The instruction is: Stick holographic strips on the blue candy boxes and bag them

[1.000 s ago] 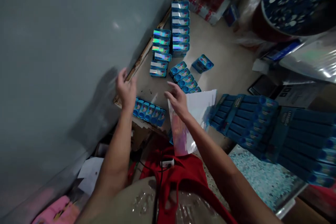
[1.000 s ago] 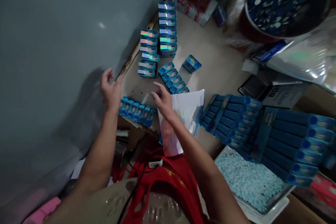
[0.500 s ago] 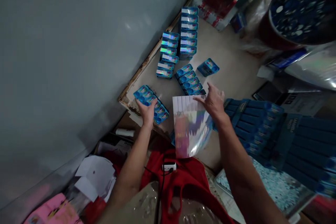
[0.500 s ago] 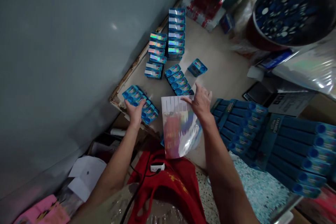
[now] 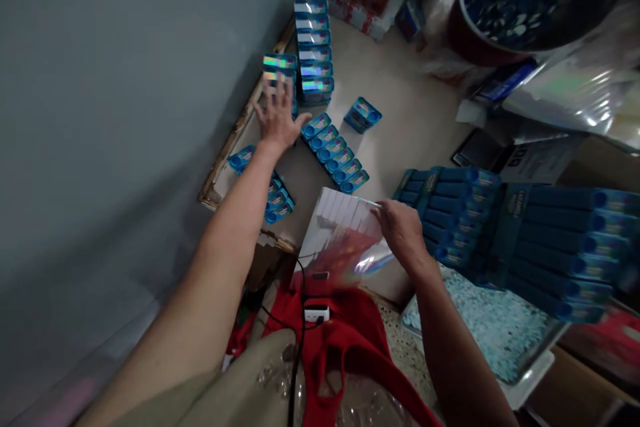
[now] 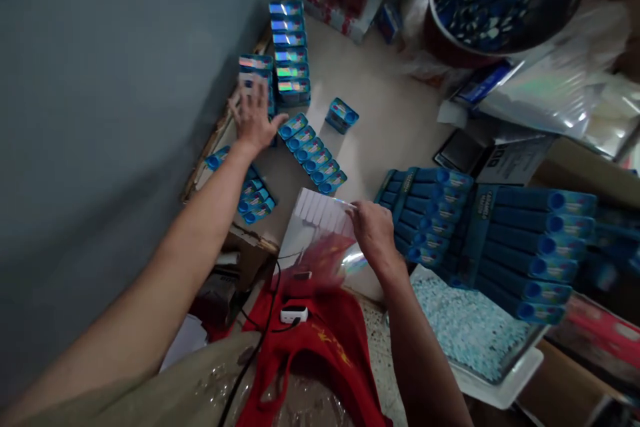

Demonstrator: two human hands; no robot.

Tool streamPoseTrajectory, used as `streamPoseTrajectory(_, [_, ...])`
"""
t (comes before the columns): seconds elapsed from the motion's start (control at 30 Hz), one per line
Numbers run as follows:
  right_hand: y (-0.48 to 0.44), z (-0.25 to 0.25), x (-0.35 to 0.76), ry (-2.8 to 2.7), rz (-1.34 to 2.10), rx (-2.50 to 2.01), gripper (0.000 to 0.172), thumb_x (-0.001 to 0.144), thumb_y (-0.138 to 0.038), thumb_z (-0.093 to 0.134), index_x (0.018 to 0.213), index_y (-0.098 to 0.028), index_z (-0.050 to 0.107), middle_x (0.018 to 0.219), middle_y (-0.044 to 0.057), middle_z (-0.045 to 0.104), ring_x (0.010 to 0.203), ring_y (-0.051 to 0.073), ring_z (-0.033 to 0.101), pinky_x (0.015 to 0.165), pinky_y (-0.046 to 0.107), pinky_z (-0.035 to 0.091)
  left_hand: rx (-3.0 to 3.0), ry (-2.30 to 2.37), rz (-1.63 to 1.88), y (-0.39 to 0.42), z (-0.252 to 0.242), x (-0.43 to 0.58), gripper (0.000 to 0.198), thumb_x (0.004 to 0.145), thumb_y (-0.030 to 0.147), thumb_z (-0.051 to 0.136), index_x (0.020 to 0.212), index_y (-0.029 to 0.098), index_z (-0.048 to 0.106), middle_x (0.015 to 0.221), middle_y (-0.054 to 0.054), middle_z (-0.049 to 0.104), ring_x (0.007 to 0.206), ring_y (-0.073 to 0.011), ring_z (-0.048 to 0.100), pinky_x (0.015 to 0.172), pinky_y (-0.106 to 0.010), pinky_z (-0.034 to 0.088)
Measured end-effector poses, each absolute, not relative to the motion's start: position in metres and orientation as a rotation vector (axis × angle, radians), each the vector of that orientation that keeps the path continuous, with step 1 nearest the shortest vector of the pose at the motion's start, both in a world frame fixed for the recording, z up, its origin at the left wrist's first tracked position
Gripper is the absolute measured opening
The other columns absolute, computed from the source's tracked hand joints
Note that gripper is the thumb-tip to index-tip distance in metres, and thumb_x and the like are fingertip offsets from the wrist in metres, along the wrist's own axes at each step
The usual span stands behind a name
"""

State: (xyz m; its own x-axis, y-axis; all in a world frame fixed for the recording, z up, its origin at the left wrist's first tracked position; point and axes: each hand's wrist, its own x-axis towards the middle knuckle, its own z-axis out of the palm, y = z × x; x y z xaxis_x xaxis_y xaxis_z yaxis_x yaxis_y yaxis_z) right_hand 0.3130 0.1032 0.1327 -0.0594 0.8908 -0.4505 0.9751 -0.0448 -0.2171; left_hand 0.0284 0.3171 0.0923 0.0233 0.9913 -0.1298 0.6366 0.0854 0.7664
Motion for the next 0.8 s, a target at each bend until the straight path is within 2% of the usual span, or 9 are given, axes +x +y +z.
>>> streamPoseTrajectory(0.13, [0.098,0.137,0.329,2.079,-0.980,2.209,0.034,0.103,-0.040,0.046,0.094,-0.021,0.073,0.092,0.012,0.076,0.087,0.027,0.069,0.074,0.034,0.045,1.476,1.770,0.671,0.332,0.075,0.018,0.086,0.084,0.061,0.077,0.159,0.034,0.045,0.174,0.001,0.031,0.167,-0.0266,-0.008,0.134,-0.059,-0.001])
streamPoseTrajectory(0.27, [0.106,0.130,0.338,2.120,-1.417,2.282,0.030,0.098,-0.043,0.051,0.091,-0.022,0.072,0.086,0.007,0.075,0.077,0.022,0.066,0.069,0.031,0.045,1.639,1.727,0.851,0.305,0.087,0.003,0.075,0.089,0.069,0.071,0.146,0.023,0.056,0.163,-0.007,0.048,0.163,-0.0250,0.012,0.134,-0.057,0.001])
streamPoseTrajectory(0.3, [0.110,0.127,0.338,2.133,-1.481,2.276,0.030,0.097,-0.044,0.052,0.091,-0.022,0.072,0.085,0.007,0.075,0.076,0.022,0.065,0.069,0.031,0.045,1.675,1.696,0.919,0.288,0.089,0.004,0.072,0.091,0.071,0.068,0.141,0.020,0.059,0.157,-0.009,0.054,0.160,-0.0249,0.022,0.134,-0.055,0.006])
streamPoseTrajectory(0.37, [0.118,0.122,0.337,2.150,-1.546,2.252,0.030,0.096,-0.045,0.053,0.091,-0.022,0.072,0.084,0.006,0.073,0.076,0.021,0.063,0.069,0.031,0.045,1.636,1.600,1.043,0.246,0.090,0.014,0.067,0.094,0.074,0.060,0.130,0.018,0.065,0.143,-0.013,0.064,0.145,-0.0252,0.047,0.129,-0.050,0.028])
streamPoseTrajectory(0.43, [0.128,0.118,0.336,2.171,-1.583,2.199,0.032,0.096,-0.048,0.054,0.090,-0.022,0.072,0.083,0.006,0.072,0.077,0.022,0.062,0.071,0.032,0.045,1.421,1.460,1.024,0.199,0.085,0.032,0.071,0.089,0.075,0.066,0.132,0.019,0.064,0.130,-0.014,0.070,0.124,-0.0248,0.065,0.112,-0.044,0.049])
streamPoseTrajectory(0.53, [0.142,0.115,0.333,2.245,-1.603,2.138,0.034,0.095,-0.053,0.056,0.088,-0.023,0.071,0.085,0.007,0.069,0.082,0.024,0.061,0.077,0.035,0.047,1.024,1.420,0.987,0.144,0.076,0.059,0.091,0.070,0.065,0.089,0.143,0.022,0.054,0.128,-0.013,0.072,0.107,-0.0232,0.072,0.092,-0.035,0.058])
streamPoseTrajectory(0.6, [0.148,0.116,0.334,2.274,-1.581,2.145,0.034,0.095,-0.053,0.057,0.088,-0.023,0.071,0.088,0.007,0.068,0.084,0.024,0.061,0.080,0.037,0.048,0.825,1.427,0.934,0.118,0.073,0.068,0.094,0.062,0.055,0.096,0.139,0.021,0.056,0.116,-0.011,0.075,0.098,-0.0222,0.073,0.086,-0.033,0.058])
streamPoseTrajectory(0.7, [0.148,0.116,0.336,2.252,-1.621,2.121,0.036,0.095,-0.055,0.058,0.088,-0.023,0.072,0.090,0.007,0.069,0.086,0.024,0.062,0.081,0.037,0.050,0.695,1.450,0.766,0.087,0.076,0.067,0.064,0.058,0.046,0.096,0.108,0.015,0.070,0.092,-0.007,0.077,0.083,-0.0206,0.072,0.078,-0.031,0.057])
streamPoseTrajectory(0.8, [0.147,0.110,0.333,2.168,-1.844,1.960,0.043,0.093,-0.062,0.060,0.097,-0.023,0.076,0.096,0.007,0.074,0.092,0.025,0.067,0.084,0.038,0.053,0.656,1.473,0.704,0.062,0.083,0.057,0.043,0.061,0.040,0.092,0.091,0.015,0.073,0.088,-0.005,0.077,0.083,-0.0199,0.071,0.081,-0.030,0.056])
